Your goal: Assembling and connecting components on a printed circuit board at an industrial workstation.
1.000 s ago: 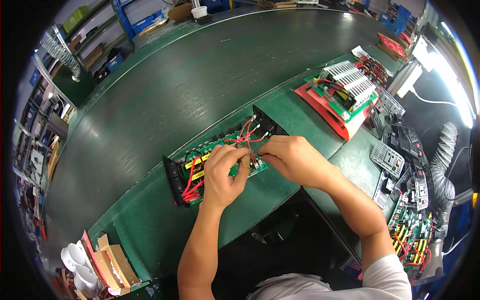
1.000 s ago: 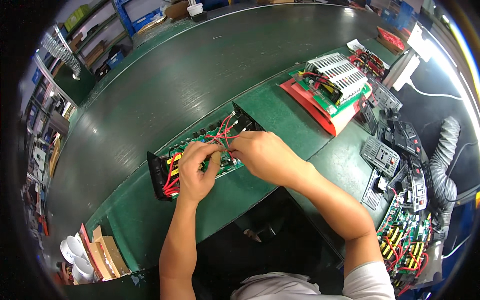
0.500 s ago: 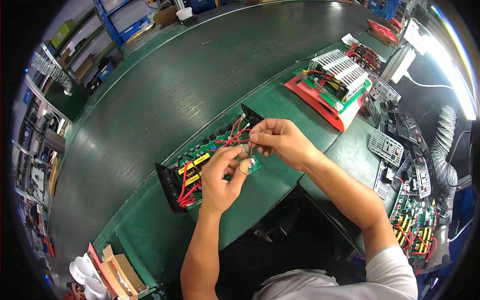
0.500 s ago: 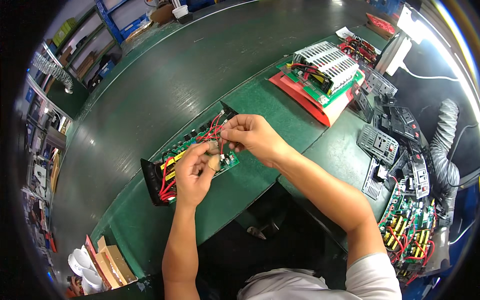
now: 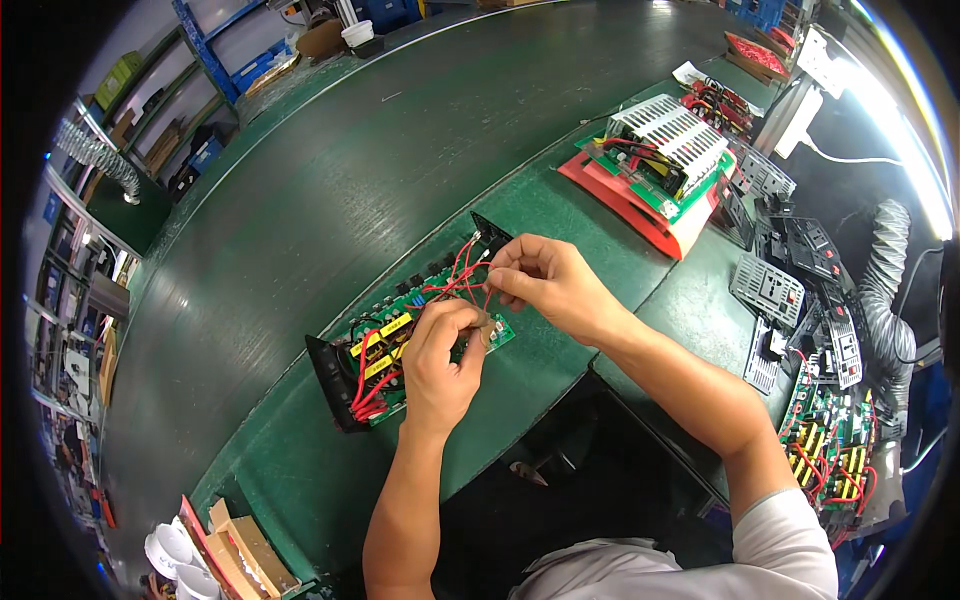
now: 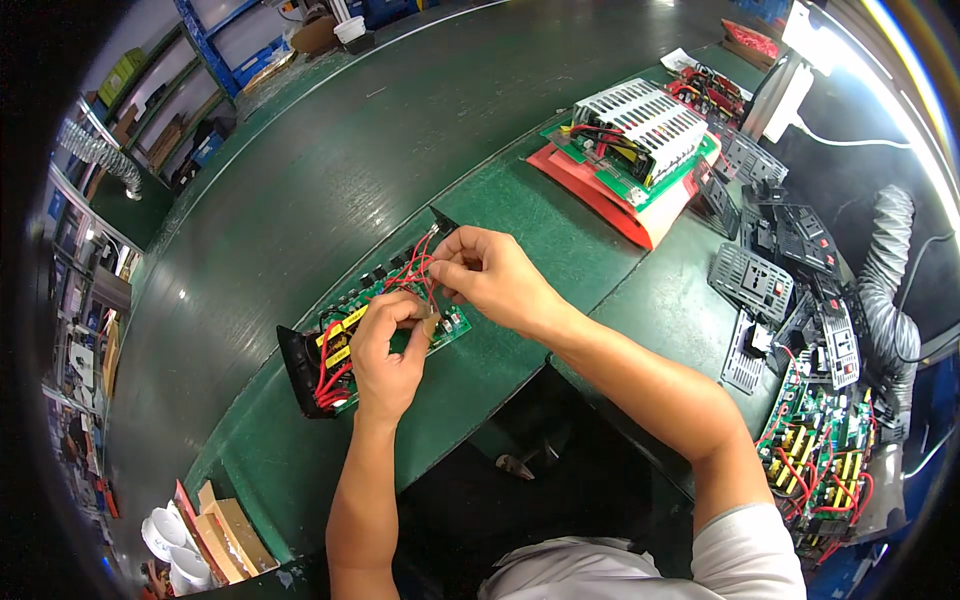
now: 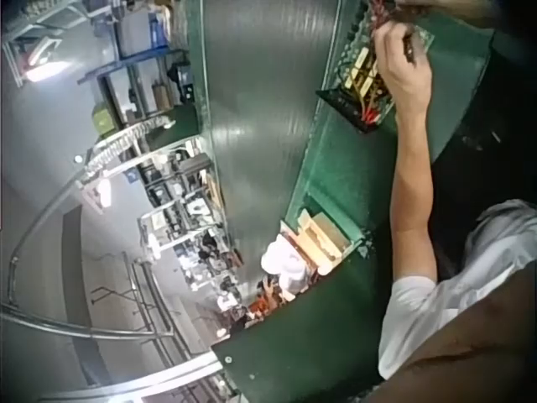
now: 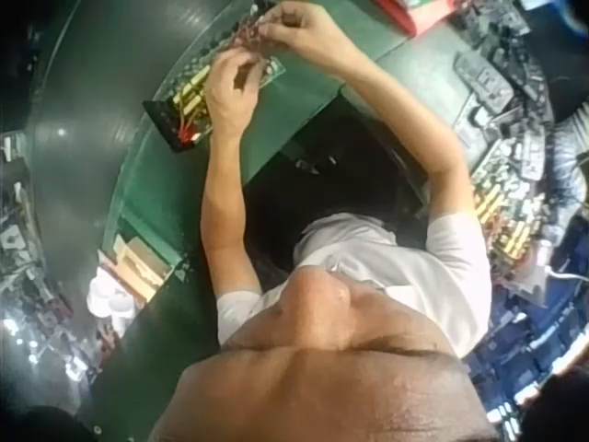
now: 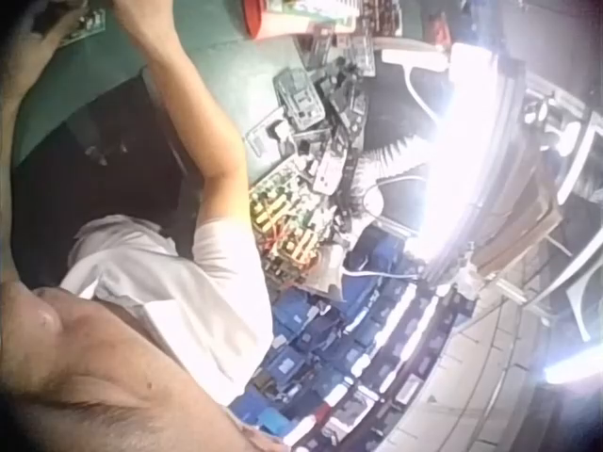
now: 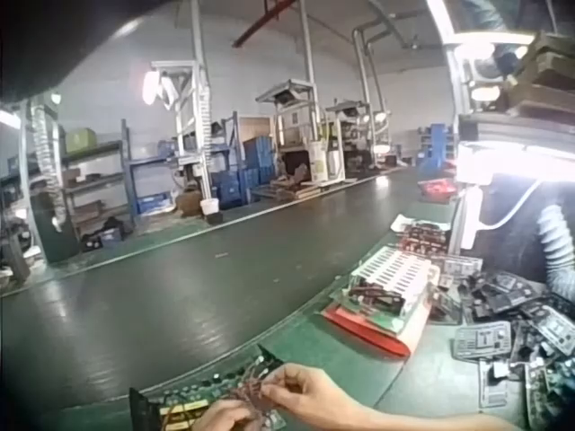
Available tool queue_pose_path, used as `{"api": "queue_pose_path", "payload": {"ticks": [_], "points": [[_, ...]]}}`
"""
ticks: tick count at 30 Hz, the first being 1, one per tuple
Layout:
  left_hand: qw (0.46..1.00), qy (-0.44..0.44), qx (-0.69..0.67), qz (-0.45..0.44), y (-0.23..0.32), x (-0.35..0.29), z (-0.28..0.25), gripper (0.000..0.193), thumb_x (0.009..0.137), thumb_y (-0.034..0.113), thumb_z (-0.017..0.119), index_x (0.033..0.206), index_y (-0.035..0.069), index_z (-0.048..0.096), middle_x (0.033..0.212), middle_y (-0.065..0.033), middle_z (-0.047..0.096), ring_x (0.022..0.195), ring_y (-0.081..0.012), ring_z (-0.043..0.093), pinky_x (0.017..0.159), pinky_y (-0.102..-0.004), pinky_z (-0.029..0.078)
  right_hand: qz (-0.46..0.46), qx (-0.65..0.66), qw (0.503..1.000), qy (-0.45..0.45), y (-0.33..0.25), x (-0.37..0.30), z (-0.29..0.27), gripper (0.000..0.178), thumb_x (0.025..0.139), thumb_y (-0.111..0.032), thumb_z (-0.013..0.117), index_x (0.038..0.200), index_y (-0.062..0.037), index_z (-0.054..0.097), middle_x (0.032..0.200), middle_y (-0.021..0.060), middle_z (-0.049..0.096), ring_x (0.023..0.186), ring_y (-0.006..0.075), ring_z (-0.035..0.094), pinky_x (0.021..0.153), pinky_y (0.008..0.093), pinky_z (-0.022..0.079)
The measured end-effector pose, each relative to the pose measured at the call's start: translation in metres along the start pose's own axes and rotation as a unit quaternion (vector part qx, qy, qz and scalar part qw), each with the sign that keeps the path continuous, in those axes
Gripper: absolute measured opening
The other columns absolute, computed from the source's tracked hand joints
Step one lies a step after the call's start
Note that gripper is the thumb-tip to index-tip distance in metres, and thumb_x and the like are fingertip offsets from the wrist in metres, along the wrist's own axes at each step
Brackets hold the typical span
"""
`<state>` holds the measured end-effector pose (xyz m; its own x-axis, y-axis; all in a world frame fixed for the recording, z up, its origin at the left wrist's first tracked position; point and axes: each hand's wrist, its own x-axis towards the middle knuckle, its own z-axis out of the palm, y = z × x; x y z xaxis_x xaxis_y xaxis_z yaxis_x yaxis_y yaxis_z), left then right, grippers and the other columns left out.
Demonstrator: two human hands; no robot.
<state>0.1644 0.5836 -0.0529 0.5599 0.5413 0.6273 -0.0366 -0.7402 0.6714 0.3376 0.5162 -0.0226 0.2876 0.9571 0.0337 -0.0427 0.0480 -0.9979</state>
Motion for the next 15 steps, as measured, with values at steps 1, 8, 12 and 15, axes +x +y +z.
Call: {"api": "queue_pose_path", "payload": {"ticks": [1, 8, 12, 15], "points": [[1.0, 0.0, 0.0, 0.0, -0.001, 0.0, 0.0, 0.022, 0.08, -0.013, 0.071, 0.095, -0.001, 0.061, 0.097, -0.01, 0.064, 0.082, -0.018, 0.065, 0.072, -0.0286, 0.055, 0.001, 0.006, 1.0, -0.004, -0.001, 0.0, 0.0, 0.014, 0.095, -0.01, 0.066, 0.102, 0.0017, 0.064, 0.088, 0.003, 0.066, 0.078, 0.0087, 0.06, 0.072, 0.0249, 0.051], [0.997, 0.006, -0.059, -0.045, -0.01, -0.004, -0.001, 0.017, 0.087, -0.01, 0.067, 0.099, -0.002, 0.061, 0.102, -0.008, 0.065, 0.086, -0.0117, 0.063, 0.075, -0.0248, 0.053, -0.012, -0.034, 0.995, -0.09, 0.009, 0.0, 0.0, 0.013, 0.096, -0.009, 0.064, 0.101, 0.0033, 0.064, 0.085, 0.0003, 0.062, 0.079, 0.0069, 0.058, 0.072, 0.0245, 0.05], [0.987, 0.028, -0.111, -0.113, -0.01, -0.004, 0.0, 0.016, 0.086, -0.008, 0.068, 0.099, -0.002, 0.062, 0.099, -0.0093, 0.067, 0.085, -0.0159, 0.067, 0.074, -0.0281, 0.056, -0.011, -0.037, 0.993, -0.115, 0.004, 0.0, -0.002, 0.014, 0.097, -0.009, 0.064, 0.1, 0.0043, 0.065, 0.083, 0.0002, 0.063, 0.078, 0.0067, 0.057, 0.072, 0.0246, 0.049], [0.978, 0.024, -0.151, -0.142, -0.013, -0.006, -0.001, 0.015, 0.089, -0.006, 0.068, 0.103, -0.002, 0.062, 0.1, -0.0072, 0.067, 0.087, -0.013, 0.066, 0.076, -0.0267, 0.055, 0.0, -0.04, 0.992, -0.118, 0.001, 0.0, -0.002, 0.015, 0.097, -0.01, 0.064, 0.099, 0.0044, 0.066, 0.082, 0.0005, 0.063, 0.078, 0.0068, 0.057, 0.073, 0.0248, 0.05]]}}
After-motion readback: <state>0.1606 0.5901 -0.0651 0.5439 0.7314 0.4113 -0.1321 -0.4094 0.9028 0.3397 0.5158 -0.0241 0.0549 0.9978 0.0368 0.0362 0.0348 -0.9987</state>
